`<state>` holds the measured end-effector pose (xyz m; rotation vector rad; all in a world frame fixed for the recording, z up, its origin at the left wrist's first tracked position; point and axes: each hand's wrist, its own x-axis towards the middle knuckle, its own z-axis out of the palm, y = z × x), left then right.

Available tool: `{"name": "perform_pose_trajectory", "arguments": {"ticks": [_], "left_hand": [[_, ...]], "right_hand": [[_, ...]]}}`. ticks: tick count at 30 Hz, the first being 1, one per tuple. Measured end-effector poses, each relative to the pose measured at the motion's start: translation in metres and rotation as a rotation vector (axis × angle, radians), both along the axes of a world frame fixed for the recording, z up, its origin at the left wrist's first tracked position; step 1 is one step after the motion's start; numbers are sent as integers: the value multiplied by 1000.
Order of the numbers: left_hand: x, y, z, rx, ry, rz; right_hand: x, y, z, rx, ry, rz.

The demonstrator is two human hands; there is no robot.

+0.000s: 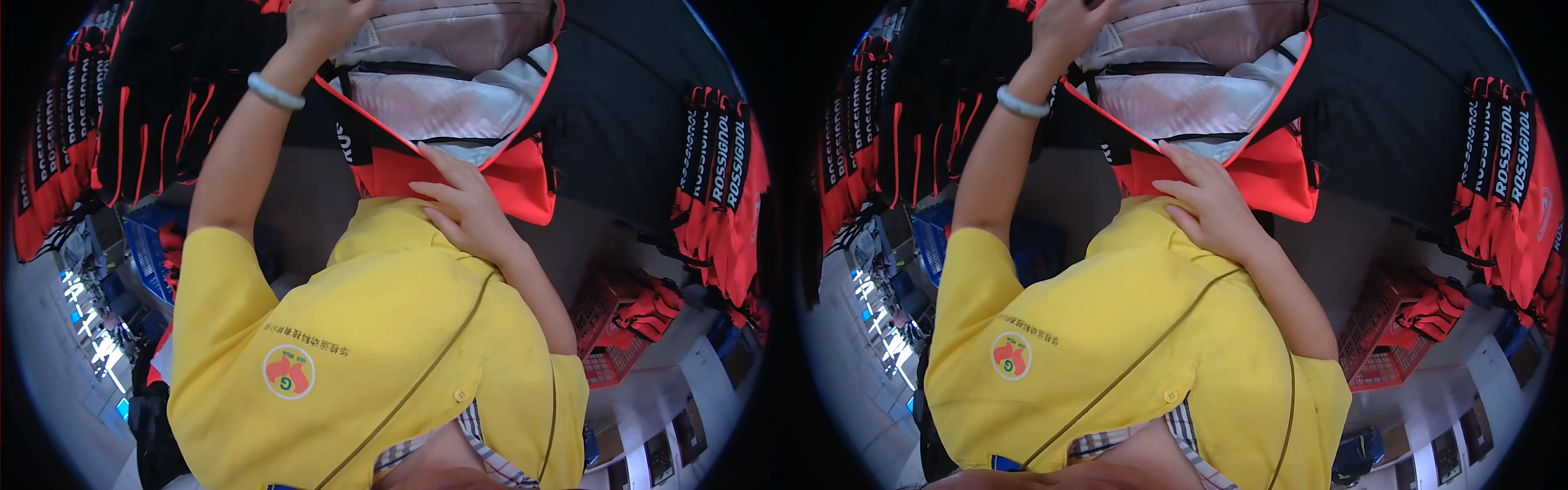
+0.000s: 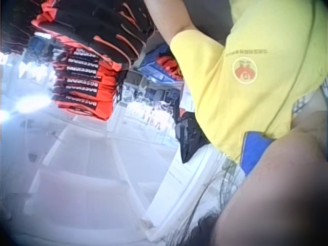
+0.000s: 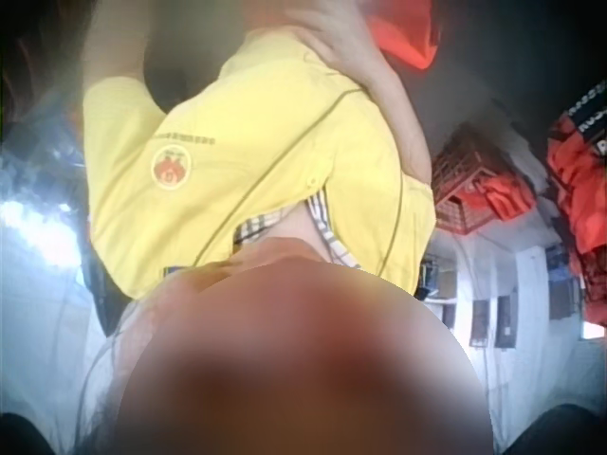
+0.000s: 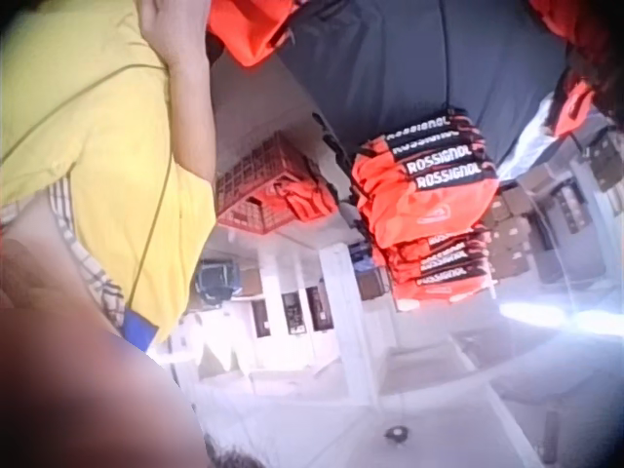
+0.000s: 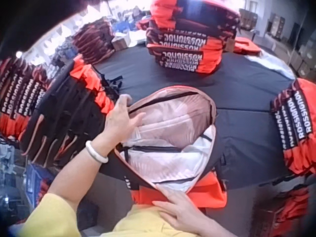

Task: Inspecting, unfolding, and packing red Rossignol sports bags at a manufacturing facility.

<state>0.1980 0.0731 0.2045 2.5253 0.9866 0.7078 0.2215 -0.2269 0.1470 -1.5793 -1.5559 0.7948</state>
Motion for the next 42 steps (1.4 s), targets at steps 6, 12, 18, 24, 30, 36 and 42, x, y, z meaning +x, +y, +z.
{"name": "perform_pose_trajectory", "arguments": {"ticks": [6,12,18,24,30,36,42], "left_hand": [[23,54,-18,-137,509,-207],[14,62,-89,-557,193,-303],[7,81,-120,-418,-37,-360],[4,77,-104,-369,23,-343],[-12,56,-105,-265,507,-208],[-19,63,-120,-239,400,-252],[-31,63,-117,-335,337,-104]], "right_hand": [[-2,-77,12,-298,654,-207],[-7,-142,-58,-632,350,-668],[-12,-201,-184,-990,656,-928],[26,-177,-151,-987,-6,-630],[87,-163,-76,-1005,231,-788],[125,-92,-65,-502,428,-1067],[138,-58,-114,-564,809,-793]]}}
